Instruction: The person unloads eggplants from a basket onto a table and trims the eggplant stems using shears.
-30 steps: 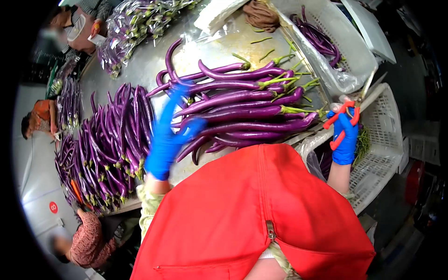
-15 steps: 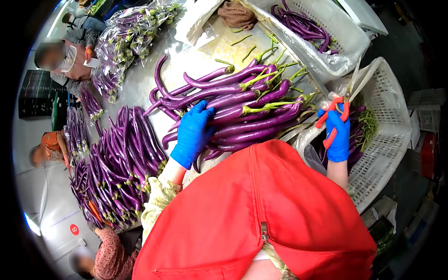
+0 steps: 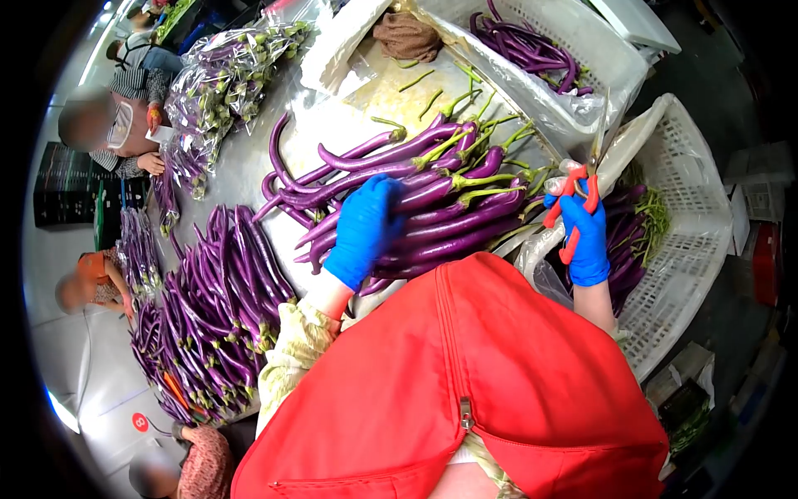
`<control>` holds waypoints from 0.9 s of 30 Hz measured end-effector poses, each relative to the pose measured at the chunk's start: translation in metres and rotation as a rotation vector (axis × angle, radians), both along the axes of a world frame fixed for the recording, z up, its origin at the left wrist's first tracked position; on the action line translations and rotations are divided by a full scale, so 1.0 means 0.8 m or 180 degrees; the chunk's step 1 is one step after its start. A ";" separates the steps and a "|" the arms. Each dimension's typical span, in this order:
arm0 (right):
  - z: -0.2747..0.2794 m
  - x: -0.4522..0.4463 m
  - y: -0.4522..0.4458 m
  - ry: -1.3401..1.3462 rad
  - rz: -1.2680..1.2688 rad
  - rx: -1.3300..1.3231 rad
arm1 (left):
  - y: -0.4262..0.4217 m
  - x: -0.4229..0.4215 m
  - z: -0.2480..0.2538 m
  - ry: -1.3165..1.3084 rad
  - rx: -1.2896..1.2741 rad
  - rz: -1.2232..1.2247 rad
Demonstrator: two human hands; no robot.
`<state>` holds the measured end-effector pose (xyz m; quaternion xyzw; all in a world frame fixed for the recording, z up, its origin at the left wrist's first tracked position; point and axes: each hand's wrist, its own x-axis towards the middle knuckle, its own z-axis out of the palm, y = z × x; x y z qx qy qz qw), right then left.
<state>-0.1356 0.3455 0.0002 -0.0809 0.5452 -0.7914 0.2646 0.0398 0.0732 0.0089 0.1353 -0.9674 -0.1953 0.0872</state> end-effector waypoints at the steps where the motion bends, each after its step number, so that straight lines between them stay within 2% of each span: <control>1: -0.001 0.001 0.004 -0.0034 -0.0025 0.0033 | -0.001 0.004 0.005 -0.0124 0.0044 0.0142; 2: -0.003 0.001 0.006 -0.0077 -0.0046 0.0001 | -0.004 0.006 0.010 -0.0248 0.0084 0.0286; 6: -0.008 0.000 0.005 -0.0160 -0.0054 -0.0122 | -0.016 0.013 0.031 -0.1066 0.0321 -0.0093; 7: -0.007 0.000 0.003 -0.0161 -0.0040 -0.0146 | -0.021 0.023 0.025 -0.0849 0.0603 -0.0271; 10: -0.004 0.001 -0.002 -0.0083 -0.0010 0.0074 | -0.034 0.031 0.043 -0.0497 0.0058 -0.0437; 12: -0.005 0.003 -0.009 -0.0178 -0.0086 -0.0057 | -0.049 0.022 0.058 -0.0390 -0.0215 -0.0121; 15: -0.003 0.006 -0.017 -0.0294 -0.0031 -0.0099 | -0.069 -0.007 0.042 -0.0058 -0.0302 -0.0275; 18: -0.002 0.007 -0.019 -0.0267 -0.0010 -0.0008 | -0.076 -0.027 0.002 -0.1140 0.0401 -0.0020; 22: 0.010 0.009 -0.011 -0.0119 -0.0033 0.0240 | -0.099 -0.030 -0.015 -0.0684 0.1294 -0.0294; 23: 0.013 0.008 -0.007 -0.0108 0.0018 0.0309 | -0.107 -0.025 -0.023 -0.0719 0.1853 -0.0254; 27: 0.028 0.015 0.001 0.0035 0.0517 0.0454 | -0.102 -0.016 0.012 -0.1053 0.2268 0.0247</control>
